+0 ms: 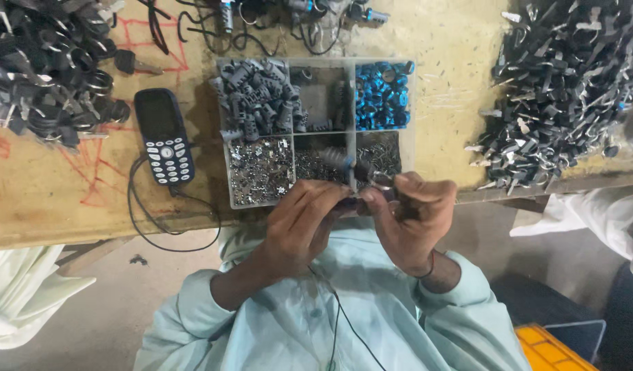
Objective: The person assembles small fittings at a workbench. They pick a metal body and a blue plastic insert from a compartment box, press the insert into the body by hand, and place the completed fitting on the table beside the box, repeating this cycle throughout the episode.
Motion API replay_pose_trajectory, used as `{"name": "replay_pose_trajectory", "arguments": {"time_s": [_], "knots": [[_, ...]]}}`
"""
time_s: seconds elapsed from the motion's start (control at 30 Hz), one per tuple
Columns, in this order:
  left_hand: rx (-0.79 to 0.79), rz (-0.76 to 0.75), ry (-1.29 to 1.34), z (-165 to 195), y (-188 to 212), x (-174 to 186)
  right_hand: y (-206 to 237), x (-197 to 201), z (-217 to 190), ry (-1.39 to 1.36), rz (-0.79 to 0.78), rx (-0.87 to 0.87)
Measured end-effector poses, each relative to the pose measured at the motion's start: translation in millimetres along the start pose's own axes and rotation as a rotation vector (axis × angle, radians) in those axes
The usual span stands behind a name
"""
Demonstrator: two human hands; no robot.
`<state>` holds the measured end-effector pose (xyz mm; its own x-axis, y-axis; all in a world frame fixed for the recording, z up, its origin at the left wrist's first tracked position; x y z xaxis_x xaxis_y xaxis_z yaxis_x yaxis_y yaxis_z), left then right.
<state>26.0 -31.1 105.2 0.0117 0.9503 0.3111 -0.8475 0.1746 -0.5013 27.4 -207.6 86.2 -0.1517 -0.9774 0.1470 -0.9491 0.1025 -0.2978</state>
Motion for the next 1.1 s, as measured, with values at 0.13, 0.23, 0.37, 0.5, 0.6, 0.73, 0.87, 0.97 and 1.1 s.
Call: {"name": "replay_pose_trajectory", "arguments": {"time_s": [0.13,0.23,0.37,0.5,0.6,0.73,0.87,0.97,1.1], "knots": [[-0.04,-0.033,-0.043,-0.9,5.6,2.2,2.8,0.1,0.5,0.343,-0.212,0.174],[0.138,-0.026,0.187,-14.1,9.2,-2.7,-6.2,0.8,-8.9,0.346,-0.419,0.247],[0.09,-0.059,0.21,-9.6,12.3,-6.2,-6.3,-2.3,-22.8,0.358,-0.4,0.365],[0.105,-0.062,0.225,-10.8,14.3,-4.2,3.4,-4.1,-21.4,0.237,-0.395,0.424],[0.17,-0.039,0.269,-13.8,16.8,-0.9,6.6,-6.8,-12.7,0.192,-0.478,0.297],[0.307,0.063,0.352,-21.4,17.3,4.8,6.9,-11.1,-19.5,0.149,-0.532,0.3],[0.195,0.043,0.31,-12.6,9.1,8.6,6.8,-8.0,-18.3,0.046,-0.525,0.18],[0.138,0.004,0.236,-6.3,4.3,10.3,5.4,4.3,-12.9,-0.059,-0.425,0.079],[0.198,-0.017,0.153,-7.9,0.6,6.7,-0.8,10.8,-17.1,0.04,-0.359,0.15]]}}
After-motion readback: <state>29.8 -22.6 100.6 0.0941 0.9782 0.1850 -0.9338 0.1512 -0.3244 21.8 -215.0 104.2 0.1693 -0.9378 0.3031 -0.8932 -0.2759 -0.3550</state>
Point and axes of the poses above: each hand's wrist, its own y-axis away from the middle knuckle, its own x-axis out of the back of the hand, z = x × y, the point moved 7 cm from there along -y, towards the middle knuckle, and after that the axes turned 2 degrees about z, right-handed, at the moved point
